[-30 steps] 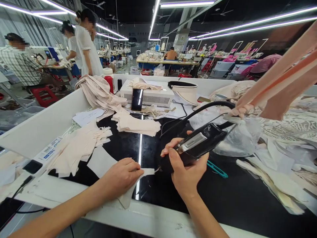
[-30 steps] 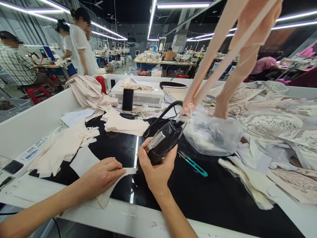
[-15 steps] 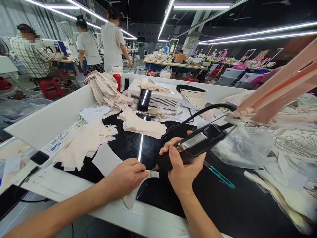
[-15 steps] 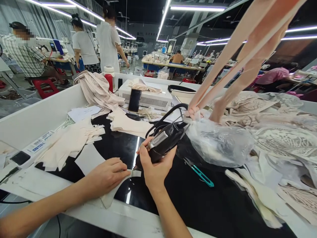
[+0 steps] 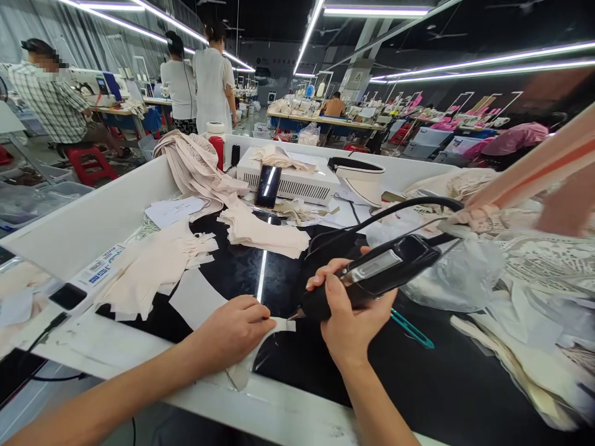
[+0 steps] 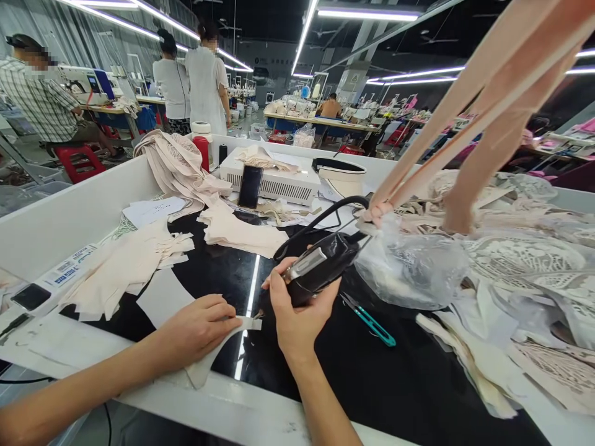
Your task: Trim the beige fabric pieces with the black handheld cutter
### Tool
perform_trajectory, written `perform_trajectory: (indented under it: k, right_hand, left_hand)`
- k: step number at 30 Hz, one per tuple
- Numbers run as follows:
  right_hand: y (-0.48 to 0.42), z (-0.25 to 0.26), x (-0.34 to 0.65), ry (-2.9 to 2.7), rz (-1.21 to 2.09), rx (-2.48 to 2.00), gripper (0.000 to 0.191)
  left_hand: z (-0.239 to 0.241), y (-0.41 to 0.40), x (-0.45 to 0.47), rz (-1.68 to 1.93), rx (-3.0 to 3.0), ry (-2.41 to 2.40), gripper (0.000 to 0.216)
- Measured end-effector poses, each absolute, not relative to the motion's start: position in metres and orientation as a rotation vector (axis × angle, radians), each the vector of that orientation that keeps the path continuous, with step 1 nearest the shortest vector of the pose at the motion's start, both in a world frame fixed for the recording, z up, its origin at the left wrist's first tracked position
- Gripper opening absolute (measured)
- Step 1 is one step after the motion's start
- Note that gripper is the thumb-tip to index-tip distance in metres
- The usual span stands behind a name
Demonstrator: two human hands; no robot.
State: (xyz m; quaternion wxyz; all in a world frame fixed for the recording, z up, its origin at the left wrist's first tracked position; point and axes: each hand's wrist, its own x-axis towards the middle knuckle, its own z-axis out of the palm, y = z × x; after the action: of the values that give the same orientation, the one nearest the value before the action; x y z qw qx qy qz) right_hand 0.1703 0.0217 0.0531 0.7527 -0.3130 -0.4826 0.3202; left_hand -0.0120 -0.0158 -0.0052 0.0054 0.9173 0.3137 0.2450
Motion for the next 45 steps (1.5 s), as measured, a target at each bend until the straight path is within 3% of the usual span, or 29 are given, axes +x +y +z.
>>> perform_trajectory:
  k: [5,13,25,45]
  right_hand:
    - [0.023,0.053,0.171,-1.072,0.685,-0.671,0.038]
    - [0.009,0.058,0.169,-1.043,0.747,-0.656,0.047]
    - [0.007,0.052,0.163,-1.083,0.747,-0.648,0.045]
    - [0.009,0.048,0.176,-0.97,0.693,-0.804,0.052]
  left_hand:
    - [-0.004,-0.016,-0.013,0.777,2.881,0.965,0.023]
    - [-0.006,-0.015,-0.015,0.789,2.895,0.964,0.025]
    - [-0.002,-0.015,-0.014,0.781,2.899,0.975,0.032]
    - [-0.012,-0.013,-0.003,0.831,2.928,1.075,0.013]
